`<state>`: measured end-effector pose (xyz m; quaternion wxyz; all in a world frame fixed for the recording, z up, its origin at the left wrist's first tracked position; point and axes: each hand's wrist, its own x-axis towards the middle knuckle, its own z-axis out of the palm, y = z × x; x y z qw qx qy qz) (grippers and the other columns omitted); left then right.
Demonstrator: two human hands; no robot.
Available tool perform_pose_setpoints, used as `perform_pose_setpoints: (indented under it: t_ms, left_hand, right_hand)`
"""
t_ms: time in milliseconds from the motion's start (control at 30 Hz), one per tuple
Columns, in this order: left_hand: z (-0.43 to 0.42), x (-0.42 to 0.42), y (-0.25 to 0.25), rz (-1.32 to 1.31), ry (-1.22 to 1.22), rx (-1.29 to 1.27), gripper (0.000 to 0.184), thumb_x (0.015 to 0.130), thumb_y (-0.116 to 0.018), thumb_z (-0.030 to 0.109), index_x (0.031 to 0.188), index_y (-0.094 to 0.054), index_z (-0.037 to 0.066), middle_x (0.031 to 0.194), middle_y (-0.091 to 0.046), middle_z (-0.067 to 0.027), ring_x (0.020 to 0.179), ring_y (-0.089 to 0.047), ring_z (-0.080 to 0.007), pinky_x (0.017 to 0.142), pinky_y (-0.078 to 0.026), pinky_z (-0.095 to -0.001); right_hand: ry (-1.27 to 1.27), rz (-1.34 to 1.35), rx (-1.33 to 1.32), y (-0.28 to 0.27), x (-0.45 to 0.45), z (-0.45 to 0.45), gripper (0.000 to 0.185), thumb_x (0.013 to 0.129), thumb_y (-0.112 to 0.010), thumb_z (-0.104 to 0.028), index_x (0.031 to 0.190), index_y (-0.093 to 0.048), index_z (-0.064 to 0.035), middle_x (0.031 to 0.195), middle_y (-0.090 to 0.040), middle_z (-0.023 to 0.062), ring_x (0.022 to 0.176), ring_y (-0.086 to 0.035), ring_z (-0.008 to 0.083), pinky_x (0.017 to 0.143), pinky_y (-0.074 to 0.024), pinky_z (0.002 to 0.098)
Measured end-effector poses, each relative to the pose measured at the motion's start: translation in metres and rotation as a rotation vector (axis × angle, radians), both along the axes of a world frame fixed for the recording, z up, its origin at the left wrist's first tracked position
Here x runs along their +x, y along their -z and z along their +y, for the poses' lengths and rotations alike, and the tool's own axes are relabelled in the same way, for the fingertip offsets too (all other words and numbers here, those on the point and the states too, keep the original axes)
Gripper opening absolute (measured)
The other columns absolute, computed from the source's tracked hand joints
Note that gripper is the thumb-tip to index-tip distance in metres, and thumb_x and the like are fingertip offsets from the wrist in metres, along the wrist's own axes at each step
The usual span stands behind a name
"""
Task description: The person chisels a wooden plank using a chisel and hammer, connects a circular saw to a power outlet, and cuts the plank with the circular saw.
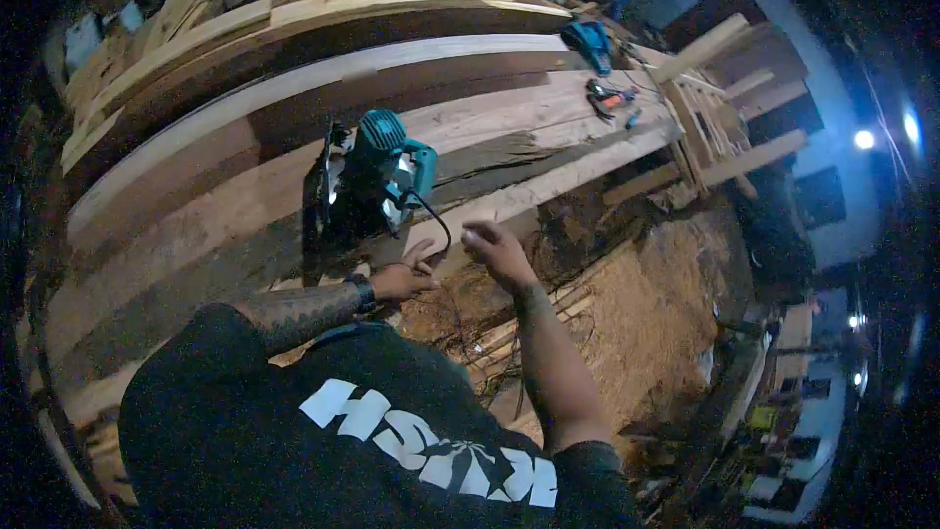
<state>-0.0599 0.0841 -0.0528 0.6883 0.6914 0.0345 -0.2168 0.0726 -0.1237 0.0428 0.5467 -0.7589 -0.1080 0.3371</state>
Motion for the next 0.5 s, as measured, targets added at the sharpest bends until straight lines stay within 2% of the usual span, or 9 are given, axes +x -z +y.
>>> perform_pose_setpoints:
  t_ms: [67,133,233,267,300,333,367,467,500]
  left_hand:
    - [-0.002,0.006,-0.005,-0.081,0.027,0.036,0.104,0.09,-0.08,0.033,0.165,-0.01,0.015,0.114,-0.07,-0.0123,0.097,-0.065,-0.0225,0.084,-0.053,-0.0352]
    - [-0.011,0.016,0.034,-0.125,0.076,0.058,0.089,0.09,-0.079,0.039,0.159,-0.029,0.014,0.125,-0.062,-0.0154,0.104,-0.062,-0.0254,0.089,-0.051,-0.0384]
    - [0.0,0.0,-0.015,-0.264,0.11,0.286,0.055,0.095,-0.072,0.041,0.139,-0.058,0.011,0.132,-0.054,-0.0152,0.117,-0.056,-0.0297,0.103,-0.045,-0.0407]
    - [0.0,-0.003,-0.002,-0.306,0.116,0.226,0.054,0.097,-0.069,0.042,0.139,-0.059,0.01,0.135,-0.054,-0.0172,0.12,-0.056,-0.0304,0.103,-0.045,-0.0415]
    - [-0.001,-0.005,0.014,-0.348,0.116,0.171,0.053,0.099,-0.065,0.044,0.138,-0.059,0.009,0.138,-0.054,-0.0193,0.122,-0.057,-0.031,0.103,-0.045,-0.0423]
    - [-0.005,-0.008,0.03,-0.39,0.112,0.117,0.053,0.1,-0.062,0.045,0.138,-0.06,0.008,0.142,-0.055,-0.0213,0.125,-0.057,-0.0317,0.104,-0.044,-0.043]
    - [0.008,-0.023,-0.065,-0.204,0.027,0.163,0.047,0.102,-0.059,0.045,0.126,-0.066,0.005,0.14,-0.058,-0.022,0.125,-0.058,-0.035,0.103,-0.045,-0.0441]
    - [-0.021,-0.046,-0.052,0.071,-0.121,0.229,0.045,0.102,-0.06,0.044,0.118,-0.069,0.003,0.124,-0.066,-0.0229,0.115,-0.064,-0.0361,0.099,-0.048,-0.0459]
    - [-0.036,-0.057,-0.027,0.068,-0.242,0.33,0.043,0.101,-0.062,0.043,0.114,-0.069,0.003,0.108,-0.07,-0.0215,0.103,-0.067,-0.0344,0.093,-0.051,-0.0445]
  right_hand:
    - [0.079,0.001,0.073,0.0,0.025,0.041,0.036,0.1,-0.069,-0.028,0.125,-0.064,-0.0017,0.096,-0.068,0.0049,0.081,-0.064,0.0152,0.073,-0.0525,0.0304]
    - [0.13,0.128,0.114,0.003,0.053,0.072,0.033,0.101,-0.068,-0.029,0.12,-0.064,-0.0022,0.096,-0.066,0.0045,0.082,-0.064,0.016,0.071,-0.0527,0.0305]
    - [0.009,0.462,0.271,0.03,0.097,0.102,0.03,0.102,-0.066,-0.031,0.115,-0.062,-0.0039,0.094,-0.064,0.0045,0.082,-0.064,0.0175,0.07,-0.0535,0.0311]
    - [-0.067,0.603,0.335,0.042,0.11,0.111,0.029,0.102,-0.065,-0.032,0.113,-0.062,-0.0047,0.094,-0.063,0.0046,0.082,-0.063,0.0181,0.07,-0.0539,0.0314]
    - [-0.005,0.528,0.191,0.039,0.109,0.123,0.03,0.105,-0.058,-0.037,0.108,-0.059,-0.0073,0.089,-0.059,0.0042,0.079,-0.06,0.0198,0.073,-0.0541,0.0344]
    - [-0.033,0.591,0.259,0.04,0.108,0.137,0.031,0.106,-0.056,-0.039,0.107,-0.059,-0.008,0.088,-0.057,0.0035,0.078,-0.059,0.0197,0.075,-0.0537,0.0356]
    - [-0.056,0.663,0.319,0.017,0.092,0.153,0.033,0.106,-0.054,-0.042,0.106,-0.058,-0.0088,0.086,-0.055,0.0028,0.077,-0.057,0.0197,0.076,-0.0533,0.0367]
    - [-0.115,0.933,0.513,0.031,0.09,0.164,0.038,0.107,-0.049,-0.048,0.107,-0.06,-0.0112,0.083,-0.052,0.0016,0.076,-0.053,0.0187,0.076,-0.0502,0.0372]
    - [-0.155,1.037,0.609,0.039,0.094,0.165,0.038,0.107,-0.049,-0.047,0.108,-0.06,-0.0114,0.083,-0.052,0.0015,0.076,-0.053,0.018,0.074,-0.0495,0.0363]
